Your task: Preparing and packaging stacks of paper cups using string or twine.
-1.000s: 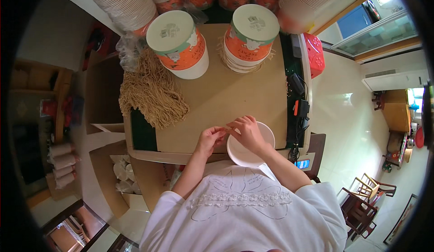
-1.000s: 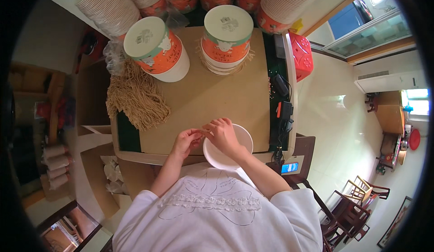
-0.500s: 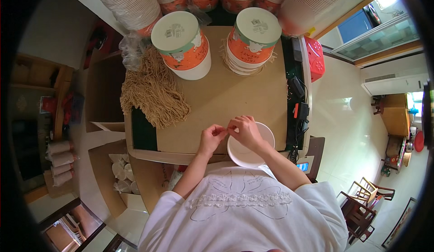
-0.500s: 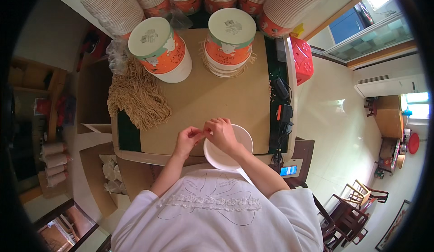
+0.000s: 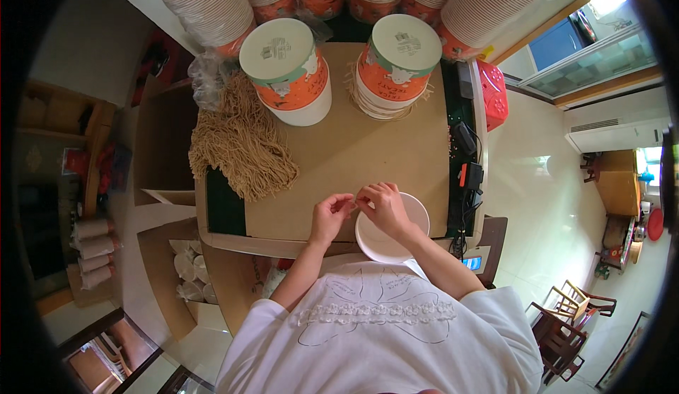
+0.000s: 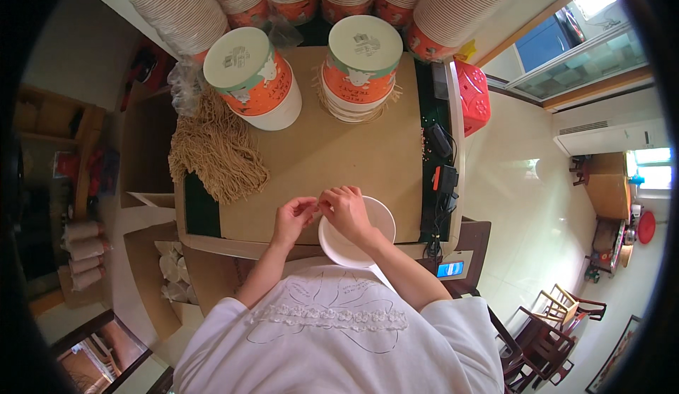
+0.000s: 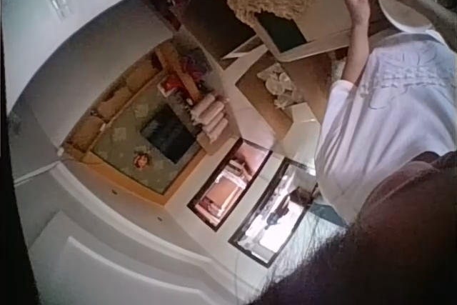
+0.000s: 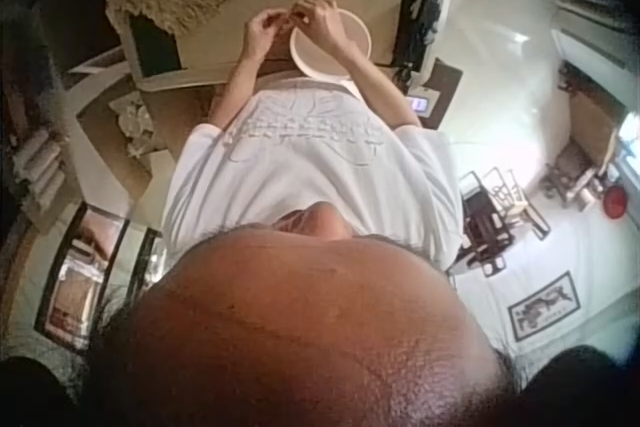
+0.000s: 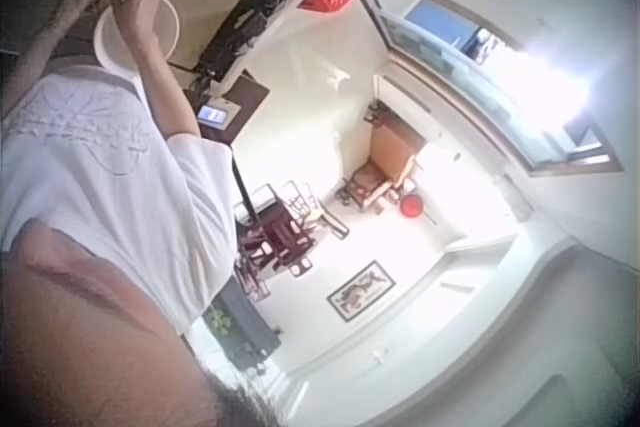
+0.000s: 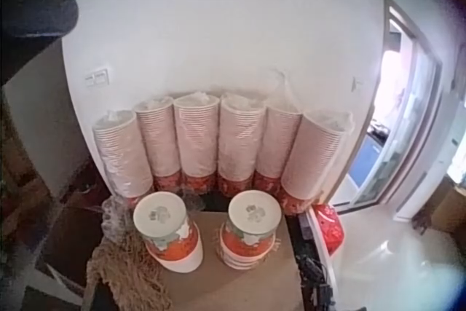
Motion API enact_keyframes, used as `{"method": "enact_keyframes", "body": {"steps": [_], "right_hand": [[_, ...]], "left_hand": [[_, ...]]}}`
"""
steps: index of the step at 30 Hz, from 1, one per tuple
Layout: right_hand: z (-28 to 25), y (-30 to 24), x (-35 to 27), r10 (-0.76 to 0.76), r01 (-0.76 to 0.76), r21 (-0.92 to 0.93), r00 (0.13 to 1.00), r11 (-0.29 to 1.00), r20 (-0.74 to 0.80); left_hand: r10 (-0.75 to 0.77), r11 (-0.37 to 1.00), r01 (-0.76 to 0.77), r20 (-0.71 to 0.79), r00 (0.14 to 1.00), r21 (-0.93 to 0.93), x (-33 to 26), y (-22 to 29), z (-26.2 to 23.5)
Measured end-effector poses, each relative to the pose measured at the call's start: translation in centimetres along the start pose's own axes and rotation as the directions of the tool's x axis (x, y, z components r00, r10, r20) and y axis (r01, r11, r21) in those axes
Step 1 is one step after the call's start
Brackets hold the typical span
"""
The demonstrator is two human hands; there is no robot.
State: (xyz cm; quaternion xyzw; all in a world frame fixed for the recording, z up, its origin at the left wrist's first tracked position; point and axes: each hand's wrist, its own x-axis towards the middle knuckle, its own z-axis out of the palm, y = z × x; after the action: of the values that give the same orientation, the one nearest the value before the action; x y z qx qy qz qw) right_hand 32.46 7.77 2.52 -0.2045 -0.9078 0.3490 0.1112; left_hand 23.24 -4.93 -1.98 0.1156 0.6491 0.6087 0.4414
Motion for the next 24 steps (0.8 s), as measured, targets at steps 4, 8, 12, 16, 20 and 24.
{"method": "enact_keyframes", "body": {"steps": [4,8,12,16,20,24], "right_hand": [[0.05,0.01,0.06,0.027,-0.027,0.017,1.0,0.999,0.009],[0.13,0.23,0.07,0.025,-0.025,0.001,1.0,1.0,0.009],[0.2,0.22,0.12,0.026,-0.026,0.0,0.999,1.0,0.021],[0.27,0.23,0.15,0.028,-0.027,-0.007,0.999,1.0,0.032],[-0.03,0.0,0.26,0.025,-0.025,-0.013,0.999,1.0,0.034],[-0.1,-0.07,0.29,0.033,-0.032,-0.017,0.999,0.999,0.032]], "left_hand": [[0.162,0.973,-0.165,0.032,0.986,0.164,0.23,-0.28,0.25],[0.185,0.956,-0.186,0.025,0.982,0.226,0.09,0.19,0.46],[0.195,0.938,-0.186,0.0,0.981,0.293,-0.01,0.63,0.48],[0.231,0.943,-0.22,-0.015,0.973,0.252,0.35,-0.1,0.26],[0.182,0.956,-0.172,-0.022,0.983,0.236,0.18,-0.02,0.17],[0.205,0.944,-0.188,-0.038,0.978,0.272,0.1,-0.17,0.17]]}}
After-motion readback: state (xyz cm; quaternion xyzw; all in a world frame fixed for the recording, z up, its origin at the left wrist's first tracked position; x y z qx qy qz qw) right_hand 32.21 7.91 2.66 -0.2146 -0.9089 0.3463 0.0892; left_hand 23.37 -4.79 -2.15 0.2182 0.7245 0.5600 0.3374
